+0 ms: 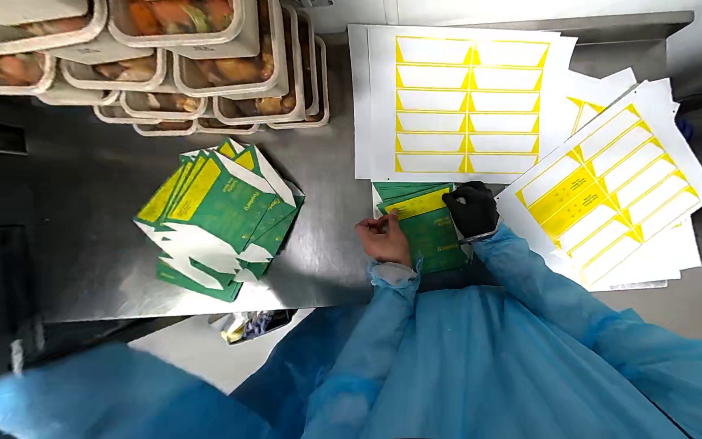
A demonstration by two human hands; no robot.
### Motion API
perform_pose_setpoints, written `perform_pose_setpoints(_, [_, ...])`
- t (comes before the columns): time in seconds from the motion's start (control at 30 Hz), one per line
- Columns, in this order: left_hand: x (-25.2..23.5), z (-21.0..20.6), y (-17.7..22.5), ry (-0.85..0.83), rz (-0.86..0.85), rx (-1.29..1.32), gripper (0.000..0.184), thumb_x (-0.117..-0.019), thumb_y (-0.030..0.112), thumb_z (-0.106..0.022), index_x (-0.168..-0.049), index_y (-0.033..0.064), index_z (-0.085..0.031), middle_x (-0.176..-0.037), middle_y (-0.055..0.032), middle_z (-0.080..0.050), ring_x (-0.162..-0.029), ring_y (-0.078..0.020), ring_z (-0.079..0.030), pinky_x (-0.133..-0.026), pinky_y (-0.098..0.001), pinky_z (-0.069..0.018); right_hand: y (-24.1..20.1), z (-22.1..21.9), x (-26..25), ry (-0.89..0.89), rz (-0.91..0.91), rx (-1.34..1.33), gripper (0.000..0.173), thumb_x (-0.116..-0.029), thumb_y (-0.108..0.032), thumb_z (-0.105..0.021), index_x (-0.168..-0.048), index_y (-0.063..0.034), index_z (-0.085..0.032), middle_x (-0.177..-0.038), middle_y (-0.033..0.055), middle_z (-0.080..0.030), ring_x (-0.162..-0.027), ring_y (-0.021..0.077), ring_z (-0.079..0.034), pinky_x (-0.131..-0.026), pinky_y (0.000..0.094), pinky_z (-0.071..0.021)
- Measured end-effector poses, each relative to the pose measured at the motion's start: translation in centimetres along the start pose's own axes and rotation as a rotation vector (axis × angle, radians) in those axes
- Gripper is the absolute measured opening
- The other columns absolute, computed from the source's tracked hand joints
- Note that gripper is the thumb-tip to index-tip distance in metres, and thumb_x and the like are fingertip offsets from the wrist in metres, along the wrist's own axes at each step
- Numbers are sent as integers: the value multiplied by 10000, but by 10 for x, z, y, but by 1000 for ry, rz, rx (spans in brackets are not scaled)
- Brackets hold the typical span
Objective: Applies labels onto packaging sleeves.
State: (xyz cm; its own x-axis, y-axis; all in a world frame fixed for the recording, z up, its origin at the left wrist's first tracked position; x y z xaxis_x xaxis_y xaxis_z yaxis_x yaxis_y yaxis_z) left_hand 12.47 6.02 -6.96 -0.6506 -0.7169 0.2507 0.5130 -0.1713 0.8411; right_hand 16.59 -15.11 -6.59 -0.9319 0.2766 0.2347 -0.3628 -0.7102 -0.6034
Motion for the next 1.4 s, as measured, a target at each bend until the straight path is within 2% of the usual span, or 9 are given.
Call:
perform_pose_setpoints(0.43, [8, 1, -1, -4, -76, -201, 583, -924, 382, -777, -1279, 85, -423, -977, -91, -764, -824, -281, -736, -716, -515, -585, -4, -2, -4, -57, -52, 102, 318, -858, -524, -740, -883, -211, -795, -1147, 32, -712, -1120, 308, -630, -872, 601, -505])
perform_pose_setpoints(0.63, [-8, 32, 2, 164, 9, -307, 1035, -604, 519, -975, -1401, 101, -465, -1353, -312, -487, -1169, -486, -554, -886, -595, -532, -1, 7, -6, -93, -123, 49, 608, -736, -594, -846, -939, -49, -669, -1116, 173, -630, -1069, 386, -607, -847, 613, -501])
perform_pose_setpoints(0.73, [2, 33, 5, -52, -361, -416, 692, -897, 409, -785, -1385, -5, -519, -1371, -318, -498, -1225, -452, -553, -983, -542, -531, -4, 5, -1, -52, -5, 142, 593, -798, -602, -791, -954, -43, -674, -1101, 181, -640, -1054, 392, -615, -832, 607, -508])
perform_pose_setpoints(0.87, [40, -9, -4, -449, -1030, -735, 692, -1039, 463, -486, -1589, 65, -351, -1689, -128, -248, -1577, -318, -156, -1254, -624, -149, -31, -3, 23, 13, 558, 272, 331, -968, -259, -666, -1235, -65, -693, -1305, 162, -658, -1241, 372, -605, -995, 574, -510])
perform_pose_setpoints(0.97, [42, -12, -27, -481, -1045, -875, 994, -917, 666, -383, -1646, 39, -133, -1735, -81, -56, -1598, -256, -8, -1262, -604, -54, -16, -33, 45, -166, 794, 301, 532, -1095, -358, -388, -1570, -125, -438, -1629, 64, -422, -1536, 250, -332, -1252, 559, -250])
perform_pose_setpoints(1.03, [34, -6, -28, -456, -967, -911, 1167, -833, 833, -410, -1657, 77, -77, -1738, -63, -21, -1598, -247, -7, -1255, -616, -83, 0, -35, 44, -187, 809, 329, 639, -1090, -463, -298, -1618, -105, -340, -1686, 57, -313, -1579, 218, -220, -1277, 554, -177])
perform_pose_setpoints(1.17, [29, 9, -23, -377, -807, -993, 1388, -672, 947, -537, -1663, 115, -34, -1739, -45, 19, -1595, -287, 23, -1220, -691, -59, 16, -30, 43, -98, 734, 386, 804, -1034, -632, -329, -1615, -77, -332, -1689, 84, -299, -1577, 215, -225, -1285, 536, -152])
perform_pose_setpoints(1.27, [32, 21, -13, -295, -776, -987, 1510, -604, 1036, -467, -1632, -11, -111, -1722, -165, -48, -1585, -377, -14, -1221, -699, -52, 30, -17, 42, 31, 626, 437, 901, -995, -700, -354, -1574, -9, -383, -1634, 167, -383, -1543, 309, -311, -1270, 574, -189])
perform_pose_setpoints(1.4, [50, 36, -16, -755, -976, -952, 1517, -513, 927, -720, -1620, 11, -234, -1713, -185, -97, -1582, -347, -108, -1255, -598, -186, 61, 47, 61, 144, 627, 333, 695, -1052, -527, -418, -1525, -20, -474, -1594, 188, -438, -1519, 331, -355, -1259, 584, -238])
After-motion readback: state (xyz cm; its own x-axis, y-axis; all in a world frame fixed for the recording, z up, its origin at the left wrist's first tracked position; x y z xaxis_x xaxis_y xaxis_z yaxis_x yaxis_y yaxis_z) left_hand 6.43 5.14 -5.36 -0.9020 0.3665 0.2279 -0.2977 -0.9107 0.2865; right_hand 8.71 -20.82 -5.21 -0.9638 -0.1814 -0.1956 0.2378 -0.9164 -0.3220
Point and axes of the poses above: each hand's wrist, its own x-axis away from the middle knuckle, its own z-axis out of the back of the hand, y = z × x, the point moved 4 cm from there along -x, towards the middle knuckle
